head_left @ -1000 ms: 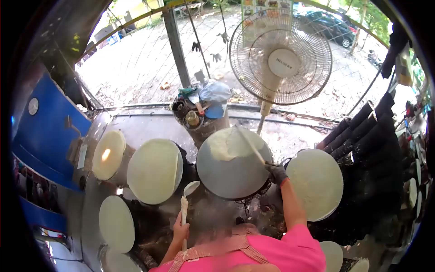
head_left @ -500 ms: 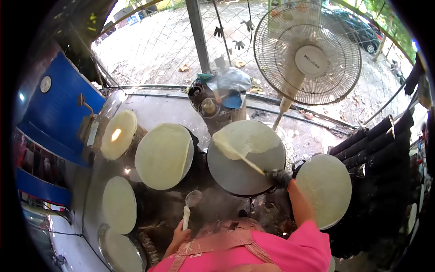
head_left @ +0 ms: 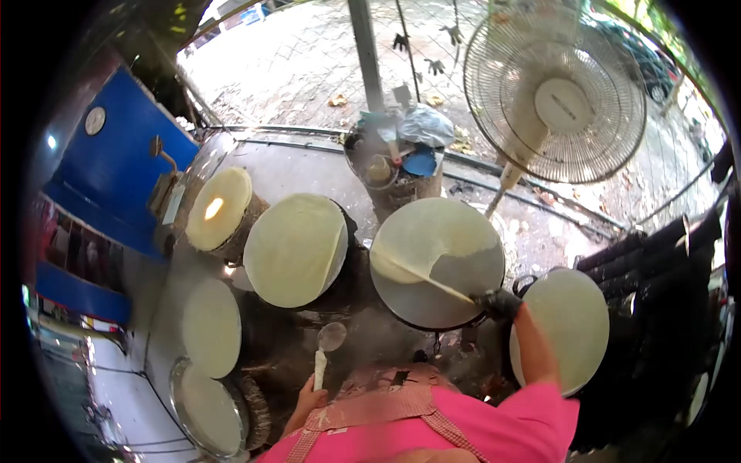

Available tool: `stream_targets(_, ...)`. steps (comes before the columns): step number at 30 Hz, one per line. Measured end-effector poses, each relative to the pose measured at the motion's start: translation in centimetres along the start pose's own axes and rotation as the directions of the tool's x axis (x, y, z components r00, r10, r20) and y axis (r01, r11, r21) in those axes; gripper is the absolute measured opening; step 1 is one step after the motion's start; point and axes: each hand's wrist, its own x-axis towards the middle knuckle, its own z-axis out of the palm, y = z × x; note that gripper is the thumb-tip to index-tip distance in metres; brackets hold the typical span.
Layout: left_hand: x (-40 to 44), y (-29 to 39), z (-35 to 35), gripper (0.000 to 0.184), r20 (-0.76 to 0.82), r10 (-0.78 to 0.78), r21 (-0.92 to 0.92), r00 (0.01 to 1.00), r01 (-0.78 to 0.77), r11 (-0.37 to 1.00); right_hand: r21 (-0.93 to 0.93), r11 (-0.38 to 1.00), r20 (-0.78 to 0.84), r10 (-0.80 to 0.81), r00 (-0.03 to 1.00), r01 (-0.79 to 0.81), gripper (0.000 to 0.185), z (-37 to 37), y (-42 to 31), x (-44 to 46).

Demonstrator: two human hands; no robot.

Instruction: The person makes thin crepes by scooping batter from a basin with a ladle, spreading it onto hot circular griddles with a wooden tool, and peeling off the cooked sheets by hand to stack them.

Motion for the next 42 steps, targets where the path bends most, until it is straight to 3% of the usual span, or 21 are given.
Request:
stream_targets(1, -0.5, 0.4, 0.2, 0.065, 0.026, 0.001, -0.014, 1.000, -0.001, 1.000, 0.058, 0.990, 0.051, 0.122, 0.991, -0.125, 0.026, -0.7, -1.6, -1.2)
stream_targets(2, -0.9, 0.3, 0.4, 0.064, 0.008, 0.010, -0.003, 1.000, -0.010, 1.000, 0.035, 0.991, 0.020, -0.126, 0.992, 0.125, 0.025, -2.1, 1.4, 1.9)
stream_targets(5, -1.3, -0.4, -0.5, 0.064, -0.044, 0.046, 0.020, 0.998, -0.045, 0.999, 0.345, 0.932, -0.219, 0.195, 0.956, -0.111, 0.023, -2.1, -5.3, 6.2)
stream_targets(7, -1.2, -1.2, -0.8, 0.065, -0.062, 0.051, 0.049, 0.997, -0.048, 0.998, 0.063, 0.953, -0.237, 0.301, 0.924, -0.295, 0.029, -1.1, -10.1, 7.4)
stream_targets(9, -1.2, -1.8, -1.5, 0.065, -0.084, 0.057, 0.095, 0.995, -0.049, 0.994, -0.138, 0.903, -0.222, 0.372, 0.901, -0.407, 0.026, -0.8, -8.2, 7.2)
stream_targets(11, -1.4, -2.7, -2.0, 0.066, -0.061, 0.017, 0.017, 0.998, -0.016, 1.000, -0.213, 0.916, -0.114, 0.323, 0.939, -0.341, 0.024, -1.1, -5.6, 4.1)
stream_targets(14, -2.5, -1.3, -0.6, 0.069, -0.052, -0.081, -0.055, 0.995, 0.078, 0.995, -0.078, 0.970, 0.043, 0.235, 0.971, -0.231, 0.022, -2.2, -4.3, -1.2)
stream_targets(18, -4.2, -0.7, -0.6, 0.067, -0.084, -0.090, -0.077, 0.992, 0.084, 0.994, 0.279, 0.924, -0.131, 0.307, 0.943, -0.262, 0.020, -1.5, -10.5, 1.9)
stream_targets(21, -4.8, -1.1, -1.7, 0.067, -0.088, -0.059, -0.044, 0.994, 0.056, 0.997, -0.046, 0.951, -0.125, 0.297, 0.947, -0.305, 0.023, 0.7, -12.0, 5.8)
stream_targets(23, -4.3, -1.9, -4.1, 0.068, -0.070, -0.041, -0.052, 0.997, 0.037, 0.998, -0.227, 0.889, -0.134, 0.376, 0.917, -0.398, 0.023, 0.3, -8.1, 5.0)
stream_targets(26, -3.9, -2.8, -6.6, 0.069, -0.069, -0.015, -0.007, 0.997, 0.015, 1.000, -0.160, 0.888, -0.032, 0.432, 0.901, -0.432, 0.028, -2.6, -2.1, -4.7)
stream_targets(27, -4.6, -1.1, -6.2, 0.067, -0.082, -0.040, 0.059, 0.996, 0.045, 0.997, -0.383, 0.868, 0.006, 0.343, 0.939, -0.314, 0.029, -3.2, 0.6, -9.8)
stream_targets(28, -4.5, -0.6, -7.3, 0.066, -0.033, -0.077, 0.068, 0.997, 0.079, 0.995, -0.901, 0.424, 0.149, 0.103, 0.983, 0.092, 0.030, -3.1, 4.1, -15.5)
stream_targets(29, -4.4, 0.0, -7.9, 0.067, -0.061, -0.105, 0.116, 0.993, 0.112, 0.987, -0.981, 0.052, 0.187, 0.017, 0.982, 0.186, 0.031, -1.4, 6.0, -20.9)
stream_targets(32, -3.3, 0.8, -11.4, 0.070, 0.041, -0.169, 0.099, 0.985, 0.164, 0.982, -0.989, -0.013, -0.144, -0.154, 0.978, -0.148, 0.036, 11.8, 3.6, -27.5)
stream_targets(33, -3.0, 1.0, -12.5, 0.070, 0.091, -0.161, 0.099, 0.983, 0.152, 0.983, -0.855, 0.393, -0.433, -0.184, 0.882, -0.338, 0.024, 16.1, 5.8, -26.2)
stream_targets(34, -2.8, 1.4, -13.3, 0.069, 0.068, -0.184, 0.145, 0.981, 0.172, 0.974, -0.744, 0.543, -0.570, -0.210, 0.794, -0.390, 0.024, 20.5, 7.0, -24.0)
stream_targets(36, -3.5, 2.4, -14.7, 0.069, 0.140, -0.257, 0.046, 0.956, 0.253, 0.966, -0.713, 0.524, -0.668, -0.306, 0.678, -0.466, 0.023, 29.3, 8.5, -15.6)
stream_targets(39, -5.0, 3.5, -16.0, 0.068, 0.241, -0.257, 0.014, 0.936, 0.262, 0.965, -0.543, 0.489, -0.838, -0.255, 0.483, -0.683, 0.021, 37.7, 4.4, -3.1)
stream_targets(40, -5.5, 3.5, -16.6, 0.068, 0.264, -0.246, 0.026, 0.933, 0.248, 0.968, -0.310, 0.755, -0.866, 0.027, 0.499, -0.578, 0.022, 39.8, -2.1, -3.6)
stream_targets(42, -6.4, 2.8, -18.0, 0.067, 0.281, -0.197, 0.021, 0.939, 0.200, 0.980, -0.445, 0.723, -0.866, -0.197, 0.459, -0.528, 0.023, 39.8, 0.2, -4.9)
